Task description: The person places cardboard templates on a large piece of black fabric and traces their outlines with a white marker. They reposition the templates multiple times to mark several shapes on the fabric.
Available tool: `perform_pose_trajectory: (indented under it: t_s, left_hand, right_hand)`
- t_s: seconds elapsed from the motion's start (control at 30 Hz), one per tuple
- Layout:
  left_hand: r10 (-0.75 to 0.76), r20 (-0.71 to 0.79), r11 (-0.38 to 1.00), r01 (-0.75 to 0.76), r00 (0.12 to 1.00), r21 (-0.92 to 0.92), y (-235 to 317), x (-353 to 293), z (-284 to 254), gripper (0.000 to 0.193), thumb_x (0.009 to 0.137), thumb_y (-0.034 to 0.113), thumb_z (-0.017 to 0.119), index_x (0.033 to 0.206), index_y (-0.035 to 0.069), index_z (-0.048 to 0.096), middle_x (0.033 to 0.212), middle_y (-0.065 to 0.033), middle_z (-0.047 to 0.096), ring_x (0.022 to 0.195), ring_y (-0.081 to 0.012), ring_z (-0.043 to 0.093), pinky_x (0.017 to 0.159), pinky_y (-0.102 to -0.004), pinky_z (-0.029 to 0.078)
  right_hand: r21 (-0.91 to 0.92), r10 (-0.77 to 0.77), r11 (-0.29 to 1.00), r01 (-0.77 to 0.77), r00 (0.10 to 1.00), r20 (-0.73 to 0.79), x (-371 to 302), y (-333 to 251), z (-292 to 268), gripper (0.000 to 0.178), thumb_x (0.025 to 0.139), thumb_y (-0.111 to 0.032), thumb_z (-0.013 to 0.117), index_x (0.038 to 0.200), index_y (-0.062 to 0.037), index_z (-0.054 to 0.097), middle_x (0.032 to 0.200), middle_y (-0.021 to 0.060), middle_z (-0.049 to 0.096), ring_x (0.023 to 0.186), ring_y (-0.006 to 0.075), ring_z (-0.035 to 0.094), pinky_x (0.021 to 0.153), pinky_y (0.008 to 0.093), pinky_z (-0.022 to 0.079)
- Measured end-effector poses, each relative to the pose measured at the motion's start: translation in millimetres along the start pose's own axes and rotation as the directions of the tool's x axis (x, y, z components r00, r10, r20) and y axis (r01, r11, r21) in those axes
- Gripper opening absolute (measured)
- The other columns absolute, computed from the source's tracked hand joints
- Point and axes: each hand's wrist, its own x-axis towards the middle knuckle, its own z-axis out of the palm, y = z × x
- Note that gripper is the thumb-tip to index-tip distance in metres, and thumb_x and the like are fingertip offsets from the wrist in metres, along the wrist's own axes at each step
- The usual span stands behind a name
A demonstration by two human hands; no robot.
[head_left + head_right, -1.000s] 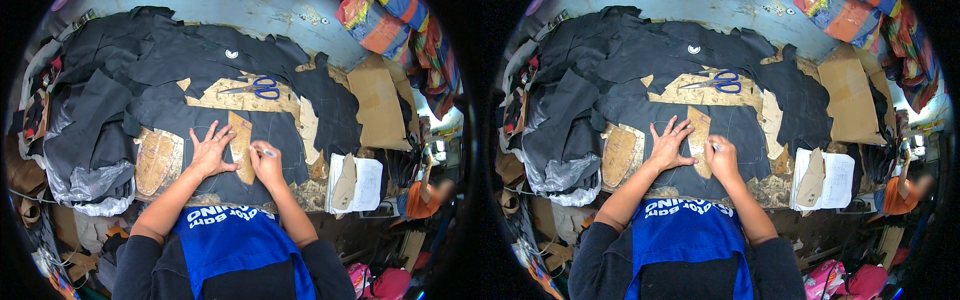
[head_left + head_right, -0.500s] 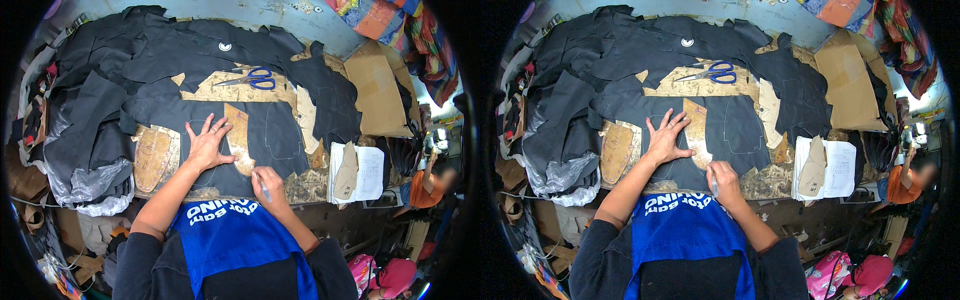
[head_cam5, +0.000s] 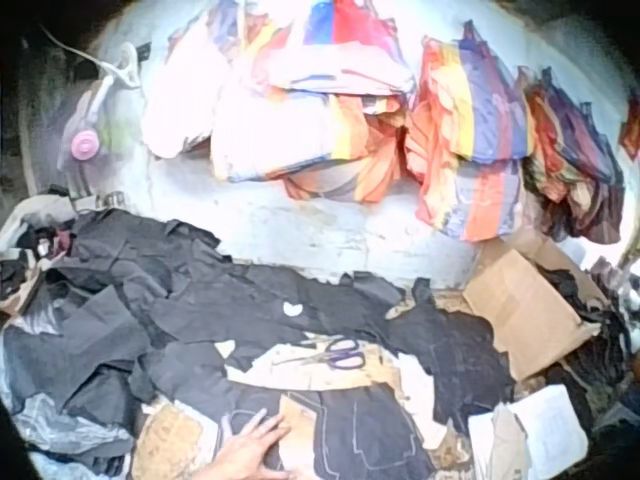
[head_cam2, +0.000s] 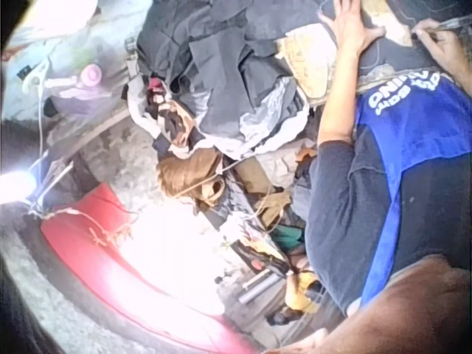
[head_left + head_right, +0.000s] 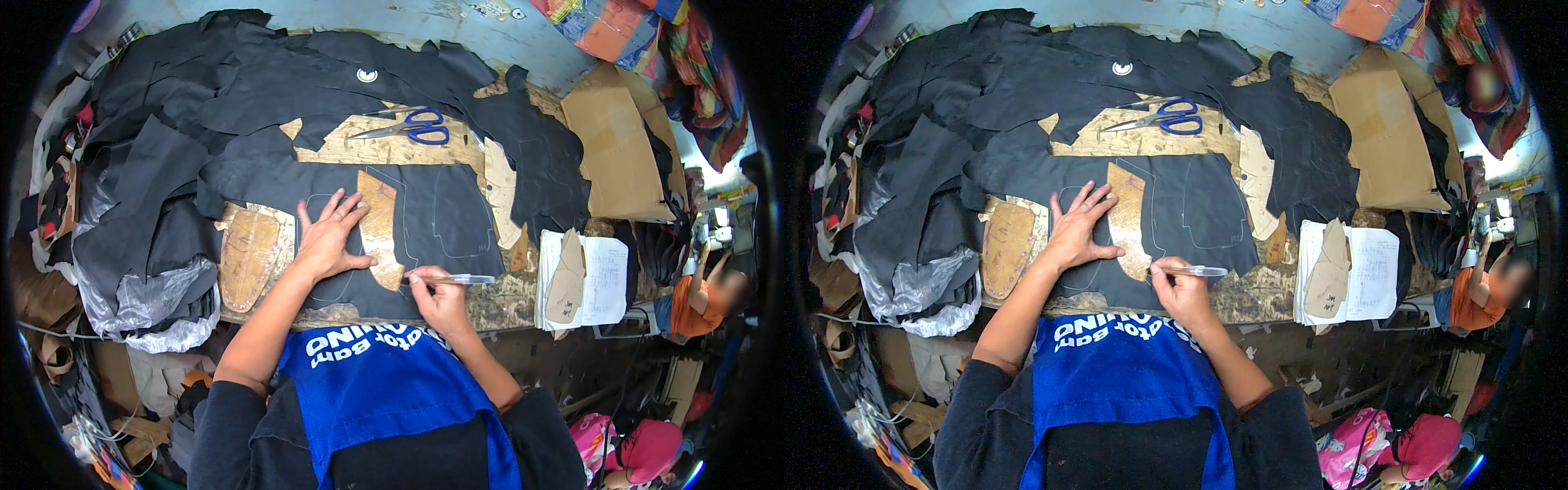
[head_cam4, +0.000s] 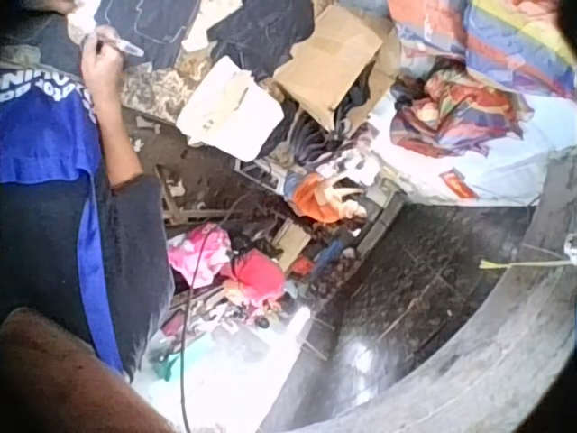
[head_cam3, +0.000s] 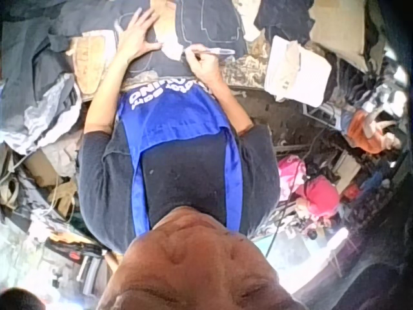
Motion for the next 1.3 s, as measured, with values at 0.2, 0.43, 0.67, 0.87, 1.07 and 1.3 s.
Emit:
perform_pose_trajectory:
  t_s: [0.2, 0.43, 0.67, 0.87, 1.07, 1.3]
  left_hand:
    - [-0.069, -0.058, 0.996, 0.065, 0.996, -0.062, -41, -41, -12, 0.096, 0.05, 0.048, 0.081, 0.133, 0.012, 0.048, 0.146, -0.0072, 0.035, 0.139, -0.027, 0.024, 0.11, -0.0607, 0.008]
    - [-0.042, -0.026, 0.993, 0.039, 0.999, -0.113, -60, -60, -17, 0.096, 0.051, 0.04, 0.082, 0.132, 0.005, 0.046, 0.146, -0.0127, 0.033, 0.139, -0.0323, 0.023, 0.112, -0.0532, 0.012]
    - [-0.164, -0.174, 0.981, 0.142, 0.971, -0.129, -36, -55, -11, 0.079, 0.057, 0.039, 0.081, 0.121, 0.0, 0.056, 0.141, -0.0231, 0.037, 0.134, -0.0362, 0.03, 0.11, -0.0479, 0.022]
    - [-0.379, -0.297, 0.916, 0.31, 0.877, -0.254, -16, -47, -5, 0.064, 0.058, 0.024, 0.084, 0.112, -0.001, 0.061, 0.122, -0.0242, 0.05, 0.115, -0.0368, 0.047, 0.098, -0.0411, 0.039]
    - [-0.424, -0.399, 0.9, 0.329, 0.813, -0.285, -26, -36, -6, 0.097, 0.051, 0.009, 0.087, 0.136, 0.006, 0.039, 0.101, -0.0182, 0.057, 0.078, -0.0265, 0.059, 0.07, -0.0345, 0.051]
    - [-0.567, -0.26, 0.576, 0.151, 0.782, -0.803, -45, -35, -3, 0.09, 0.066, -0.003, 0.073, 0.14, 0.001, 0.022, 0.086, -0.0125, 0.063, 0.071, -0.0197, 0.061, 0.065, -0.0304, 0.051]
  right_hand:
    - [-0.205, -0.147, 0.966, 0.159, 0.986, 0.074, -6, 7, -4, 0.006, 0.083, -0.005, 0.062, 0.082, 0.0011, 0.06, 0.079, 0.0134, 0.066, 0.07, 0.0215, 0.066, 0.063, 0.0316, 0.051]
    - [0.085, -0.059, 0.995, 0.054, 0.997, 0.057, 29, 16, 17, 0.01, 0.088, -0.004, 0.058, 0.085, 0.0041, 0.063, 0.081, 0.0085, 0.067, 0.074, 0.0115, 0.064, 0.067, 0.0238, 0.051]
    - [-0.048, -0.23, 0.972, 0.231, 0.973, 0.028, 72, 20, 43, 0.011, 0.083, -0.008, 0.062, 0.082, 0.0026, 0.061, 0.068, 0.0126, 0.063, 0.061, 0.0214, 0.064, 0.057, 0.0311, 0.049]
    - [-0.065, -0.128, 0.989, 0.129, 0.992, 0.022, 69, 22, 40, 0.01, 0.086, -0.004, 0.061, 0.084, 0.0054, 0.064, 0.076, 0.0088, 0.066, 0.067, 0.0126, 0.064, 0.061, 0.0237, 0.05]
    - [-0.009, -0.127, 0.992, 0.126, 0.992, -0.004, 72, 25, 41, 0.01, 0.087, -0.004, 0.06, 0.086, 0.0049, 0.064, 0.075, 0.0073, 0.065, 0.066, 0.0099, 0.062, 0.06, 0.0216, 0.049]
    - [0.167, 0.091, 0.981, -0.099, 0.994, 0.056, 67, 26, 17, 0.012, 0.089, -0.006, 0.058, 0.083, 0.0033, 0.063, 0.074, 0.006, 0.064, 0.061, 0.0071, 0.057, 0.057, 0.0198, 0.046]
